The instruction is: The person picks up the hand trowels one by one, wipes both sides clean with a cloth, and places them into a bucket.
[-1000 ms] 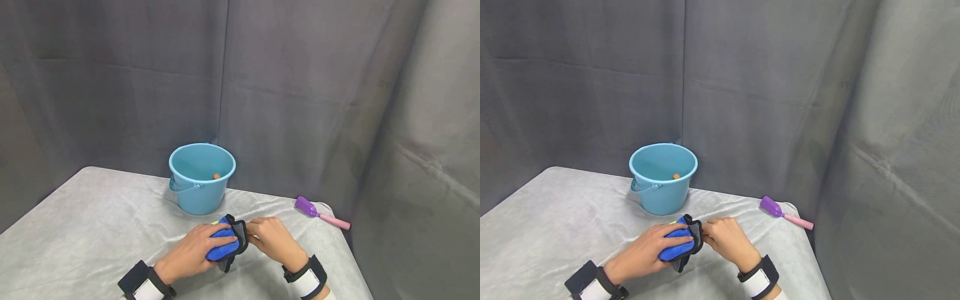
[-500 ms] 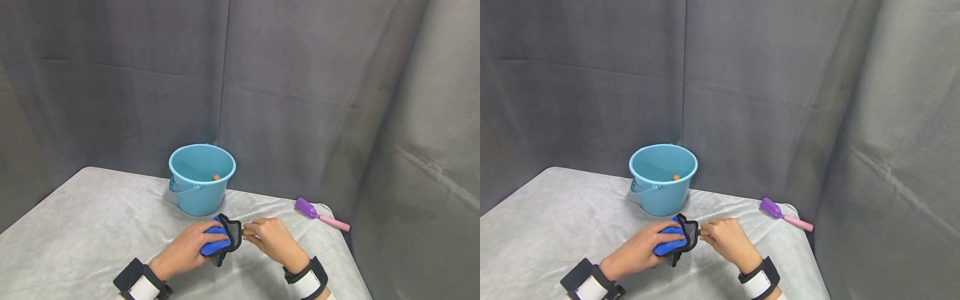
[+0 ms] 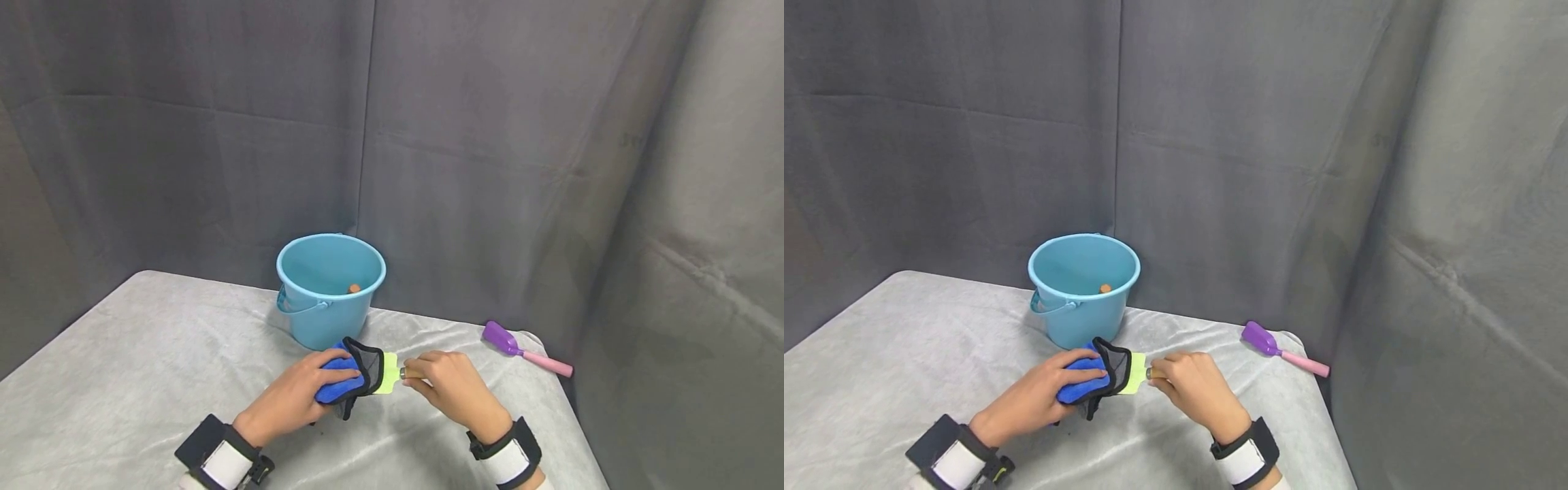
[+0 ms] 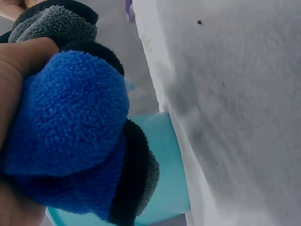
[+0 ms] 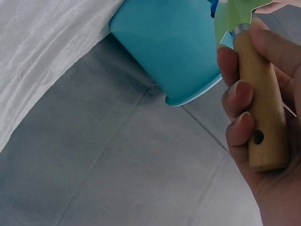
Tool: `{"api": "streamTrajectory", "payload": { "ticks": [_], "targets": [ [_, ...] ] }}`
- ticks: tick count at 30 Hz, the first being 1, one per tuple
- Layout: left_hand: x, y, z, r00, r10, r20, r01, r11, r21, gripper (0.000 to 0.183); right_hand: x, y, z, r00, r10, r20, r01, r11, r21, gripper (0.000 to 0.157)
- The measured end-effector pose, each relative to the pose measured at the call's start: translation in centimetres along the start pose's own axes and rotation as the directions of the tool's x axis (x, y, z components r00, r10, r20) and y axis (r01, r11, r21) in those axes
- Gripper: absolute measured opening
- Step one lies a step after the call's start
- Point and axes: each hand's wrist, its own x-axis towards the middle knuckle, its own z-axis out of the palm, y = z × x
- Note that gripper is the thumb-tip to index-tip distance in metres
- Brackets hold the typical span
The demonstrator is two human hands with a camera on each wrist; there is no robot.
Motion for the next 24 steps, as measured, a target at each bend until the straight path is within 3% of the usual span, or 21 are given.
{"api": "streamTrajectory", "payload": {
  "ticks": [5,11,14,19,24],
  "targets": [
    [-0.2,-0.4,-0.3,0.999,-0.044,0.017,0.044,0.999,-0.013,0.061,-0.1,0.1,-0.1,1.000,-0.005,0.001,0.005,1.000,0.006,0.021],
    [-0.2,-1.2,-1.0,0.999,-0.027,-0.026,0.028,0.999,0.026,0.063,-0.1,0.2,-0.3,1.000,0.008,-0.013,-0.007,0.999,0.034,0.019],
    [-0.3,-1.7,-1.5,0.997,-0.056,-0.050,0.058,0.998,0.034,0.061,-0.2,0.3,-0.4,1.000,0.020,-0.007,-0.020,0.998,0.060,0.016],
    [-0.4,-2.4,-2.3,0.976,-0.125,-0.176,0.125,0.992,-0.014,0.064,-0.3,0.5,-0.6,0.999,0.048,0.007,-0.048,0.992,0.121,0.011],
    [-0.3,-2.7,-2.7,0.947,-0.092,-0.309,0.087,0.996,-0.031,0.074,-0.2,0.5,-0.7,0.998,0.061,0.023,-0.063,0.989,0.135,0.012]
  ]
}}
